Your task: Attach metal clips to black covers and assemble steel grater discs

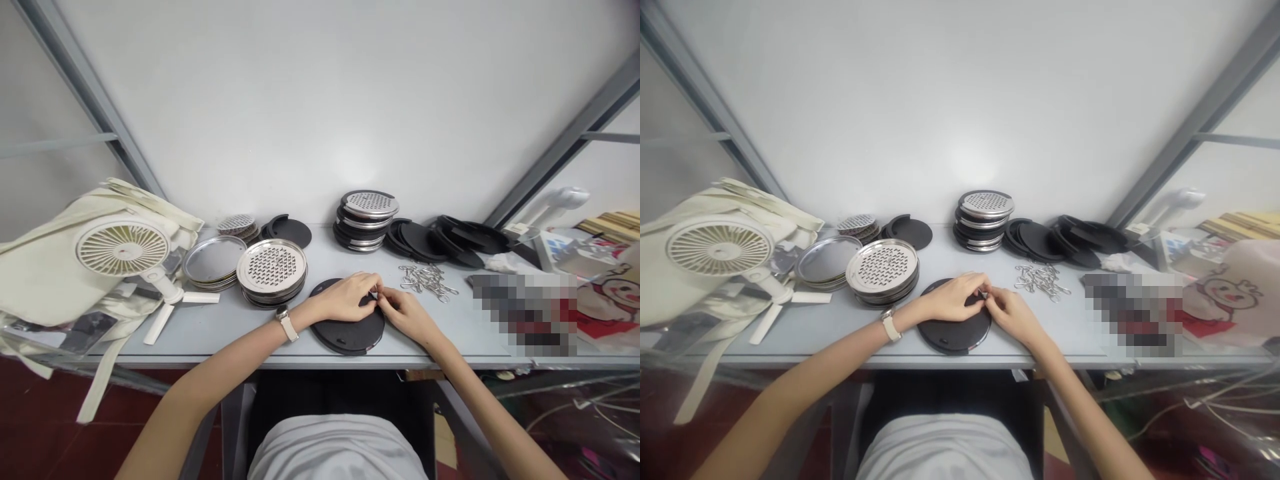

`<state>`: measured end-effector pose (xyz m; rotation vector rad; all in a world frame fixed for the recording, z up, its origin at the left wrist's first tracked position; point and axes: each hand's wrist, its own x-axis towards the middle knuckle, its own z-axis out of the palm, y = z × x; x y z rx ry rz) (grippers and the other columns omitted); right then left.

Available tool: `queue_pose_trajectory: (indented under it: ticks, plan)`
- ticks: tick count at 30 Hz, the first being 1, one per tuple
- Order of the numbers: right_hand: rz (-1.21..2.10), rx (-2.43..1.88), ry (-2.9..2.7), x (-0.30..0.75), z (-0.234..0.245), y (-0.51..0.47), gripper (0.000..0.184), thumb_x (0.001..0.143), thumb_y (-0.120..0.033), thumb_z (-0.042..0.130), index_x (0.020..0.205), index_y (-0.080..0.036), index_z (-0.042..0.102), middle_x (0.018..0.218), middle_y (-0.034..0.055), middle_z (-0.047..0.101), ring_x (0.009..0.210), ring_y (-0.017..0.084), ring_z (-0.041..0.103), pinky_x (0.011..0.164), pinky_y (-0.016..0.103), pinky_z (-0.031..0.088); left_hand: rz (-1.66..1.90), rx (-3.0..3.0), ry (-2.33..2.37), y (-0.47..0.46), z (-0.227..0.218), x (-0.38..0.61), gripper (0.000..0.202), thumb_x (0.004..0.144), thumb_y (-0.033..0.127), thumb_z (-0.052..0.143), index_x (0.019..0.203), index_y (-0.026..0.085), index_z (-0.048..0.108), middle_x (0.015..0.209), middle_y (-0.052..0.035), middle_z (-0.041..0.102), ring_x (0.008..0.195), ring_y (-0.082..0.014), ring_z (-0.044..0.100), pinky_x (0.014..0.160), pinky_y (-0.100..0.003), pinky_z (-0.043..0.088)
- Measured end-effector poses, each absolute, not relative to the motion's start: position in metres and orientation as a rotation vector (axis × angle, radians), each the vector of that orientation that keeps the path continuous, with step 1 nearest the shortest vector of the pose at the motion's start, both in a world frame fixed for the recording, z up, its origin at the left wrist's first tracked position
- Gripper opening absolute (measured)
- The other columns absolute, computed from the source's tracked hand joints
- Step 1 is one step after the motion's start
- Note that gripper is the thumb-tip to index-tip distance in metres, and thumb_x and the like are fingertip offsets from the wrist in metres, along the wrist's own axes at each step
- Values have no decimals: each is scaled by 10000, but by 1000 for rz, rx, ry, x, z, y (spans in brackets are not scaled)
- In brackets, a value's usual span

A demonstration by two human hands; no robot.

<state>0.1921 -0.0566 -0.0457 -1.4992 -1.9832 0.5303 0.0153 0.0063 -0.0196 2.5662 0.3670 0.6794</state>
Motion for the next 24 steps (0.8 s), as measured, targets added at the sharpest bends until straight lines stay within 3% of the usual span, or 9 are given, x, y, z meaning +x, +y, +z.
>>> queue_pose_trajectory:
  ticks: [7, 24]
  plan:
    - [516, -1484, -1994, 191, -45, -57, 270, 898, -301, 377, 746, -174, 560, 641, 16, 610, 581, 169, 540, 570, 263, 386, 665, 2516, 376, 7, -20, 14, 262, 750, 134, 547, 983, 197, 447, 954, -59, 549, 929, -218, 538, 858, -354, 435]
    - [450, -1506, -2031, 192, -46, -55, 259, 892, -296, 364, 700, -186, 499, 610, 4, 561, 568, 161, 523, 566, 261, 359, 724, 2534, 377, 7, -21, 15, 255, 750, 144, 555, 972, 202, 443, 974, -58, 546, 962, -221, 528, 890, -356, 428]
